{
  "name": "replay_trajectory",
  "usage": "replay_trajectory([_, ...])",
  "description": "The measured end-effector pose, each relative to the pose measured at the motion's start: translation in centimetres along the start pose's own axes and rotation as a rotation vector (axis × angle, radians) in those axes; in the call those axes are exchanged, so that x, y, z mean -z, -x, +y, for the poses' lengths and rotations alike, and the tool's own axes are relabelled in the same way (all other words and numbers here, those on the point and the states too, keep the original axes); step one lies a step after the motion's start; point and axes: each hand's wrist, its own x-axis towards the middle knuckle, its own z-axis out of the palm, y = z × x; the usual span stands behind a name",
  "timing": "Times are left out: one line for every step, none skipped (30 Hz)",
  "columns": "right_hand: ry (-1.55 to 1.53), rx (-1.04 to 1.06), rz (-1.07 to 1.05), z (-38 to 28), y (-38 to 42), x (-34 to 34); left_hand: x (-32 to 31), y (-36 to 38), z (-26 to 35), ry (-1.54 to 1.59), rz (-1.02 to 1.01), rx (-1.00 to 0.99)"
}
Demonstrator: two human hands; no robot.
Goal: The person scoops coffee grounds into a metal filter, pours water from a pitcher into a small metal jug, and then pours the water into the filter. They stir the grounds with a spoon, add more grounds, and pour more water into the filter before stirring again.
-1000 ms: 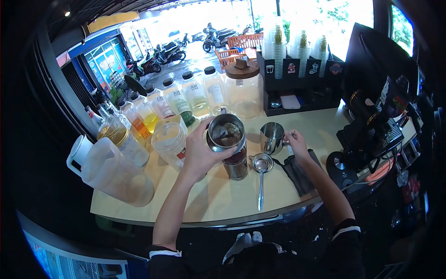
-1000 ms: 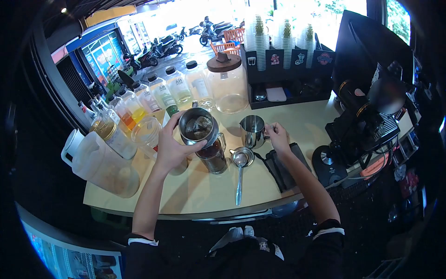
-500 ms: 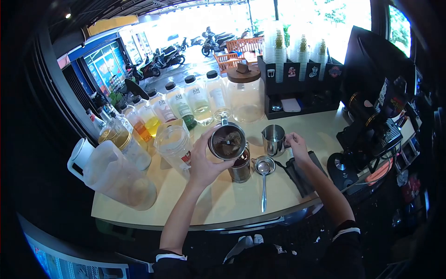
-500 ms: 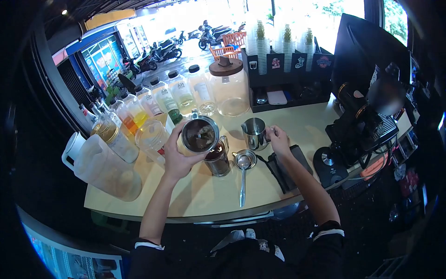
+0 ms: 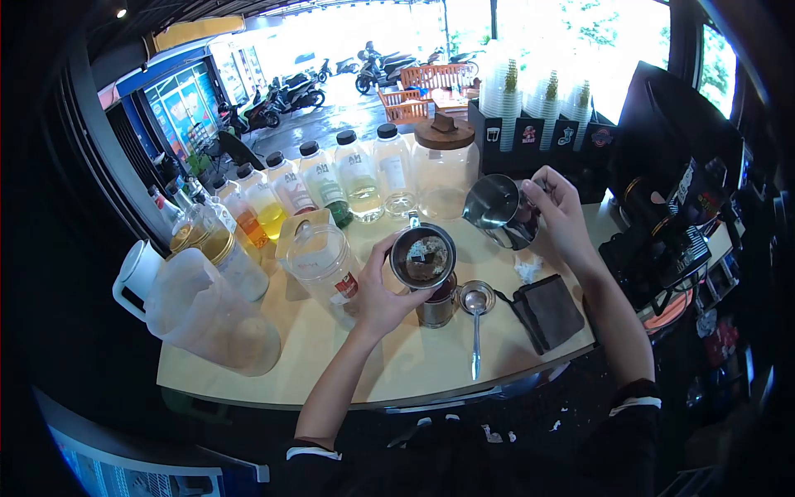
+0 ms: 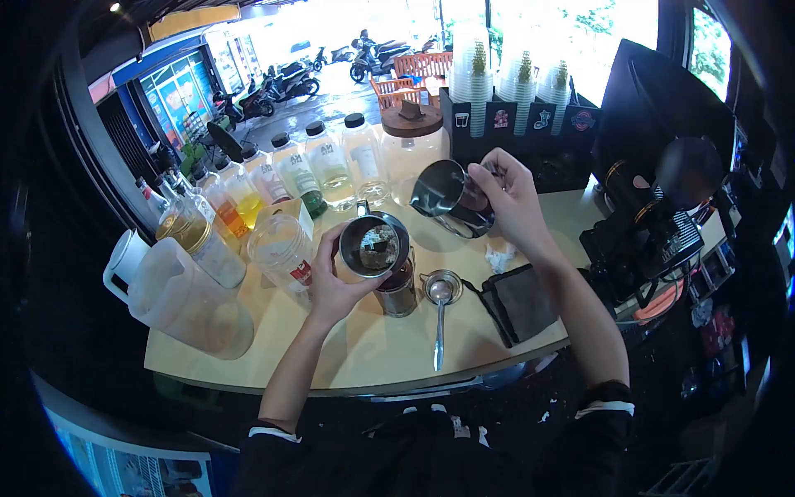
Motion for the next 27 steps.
replay_trajectory([0.004, 0.0, -0.001, -1.2, -0.2, -0.4, 0.0, -0.1, -0.1, 0.011, -0.002, 0.01])
replay_trajectory([-0.025, -0.055, -0.022, -2.5, -0.4, -0.9, -0.1, -0.1, -0.3, 0.014, -0.002, 0.01])
replay_trajectory([-0.054, -0.111, -0.043, -3.4, -0.6, -1.4, -0.1, -0.2, -0.4, 0.029, -0.01, 0.014])
replay_trajectory([-0.052, -0.113, -0.043, -3.9, -0.8, -1.9, -0.1, -0.2, -0.6, 0.044, -0.018, 0.018])
replay_trajectory([-0.078, -0.095, -0.068, -4.3, -1.0, -2.3, -0.1, -0.3, -0.6, 0.046, -0.02, 0.019])
replay_trajectory([-0.104, -0.078, -0.093, -4.6, -1.2, -2.7, -0.1, -0.4, -0.5, 0.037, -0.025, 0.022])
replay_trajectory([-0.101, -0.079, -0.091, -5.0, -1.4, -3.1, -0.1, -0.4, -0.4, 0.028, -0.031, 0.026])
replay_trajectory([-0.081, -0.067, -0.113, -5.2, -1.6, -3.5, -0.2, -0.4, -0.5, 0.031, -0.033, 0.026])
replay_trajectory([-0.06, -0.054, -0.134, -5.3, -1.8, -3.8, -0.2, -0.5, -0.5, 0.038, -0.027, 0.025])
replay_trajectory([-0.058, -0.056, -0.132, -5.2, -2.1, -3.9, -0.3, -0.5, -0.6, 0.046, -0.02, 0.024])
replay_trajectory([-0.018, -0.057, -0.157, -5.0, -2.4, -4.0, -0.3, -0.5, -0.6, 0.048, -0.024, 0.025])
replay_trajectory([0.02, -0.058, -0.182, -4.9, -2.6, -4.1, -0.3, -0.5, -0.6, 0.042, -0.021, 0.027])
replay_trajectory([0.021, -0.061, -0.179, -5.2, -2.6, -4.5, -0.3, -0.5, -0.6, 0.035, -0.018, 0.03])
replay_trajectory([0.046, -0.069, -0.183, -5.8, -2.6, -5.0, -0.4, -0.5, -0.7, 0.037, -0.023, 0.03])
replay_trajectory([0.071, -0.077, -0.187, -6.2, -2.7, -5.3, -0.4, -0.5, -0.8, 0.041, -0.022, 0.028])
replay_trajectory([0.072, -0.078, -0.184, -5.9, -2.8, -5.3, -0.4, -0.5, -0.8, 0.046, -0.019, 0.027])
replay_trajectory([0.149, -0.032, -0.199, -5.5, -3.1, -5.4, -0.4, -0.4, -0.8, 0.048, -0.022, 0.027])
replay_trajectory([0.225, 0.014, -0.214, -5.2, -3.2, -5.5, -0.4, -0.4, -0.6, 0.028, -0.022, 0.033])
replay_trajectory([0.226, 0.013, -0.212, -5.6, -3.1, -5.8, -0.3, -0.4, -0.6, 0.009, -0.022, 0.039])
replay_trajectory([0.189, -0.03, -0.207, -6.2, -3.0, -6.3, -0.2, -0.4, -0.6, 0.01, -0.024, 0.039])
replay_trajectory([0.153, -0.072, -0.2, -6.7, -2.9, -6.7, -0.2, -0.4, -0.6, 0.017, -0.028, 0.045])
replay_trajectory([0.154, -0.074, -0.198, -6.9, -2.9, -6.9, -0.2, -0.4, -0.6, 0.024, -0.031, 0.051])
replay_trajectory([0.152, -0.079, -0.2, -7.0, -2.8, -7.1, -0.1, -0.4, -0.6, 0.025, -0.033, 0.051])
replay_trajectory([0.15, -0.085, -0.203, -7.0, -2.8, -7.2, -0.1, -0.5, -0.6, 0.032, -0.027, 0.05])
replay_trajectory([0.15, -0.086, -0.202, -6.8, -2.9, -7.2, -0.1, -0.5, -0.6, 0.038, -0.02, 0.05])
replay_trajectory([0.183, -0.057, -0.219, -6.4, -3.0, -7.1, 0.0, -0.5, -0.7, 0.039, -0.021, 0.051])
replay_trajectory([0.217, -0.027, -0.235, -6.2, -3.1, -7.1, 0.0, -0.6, -0.8, 0.042, -0.019, 0.043])
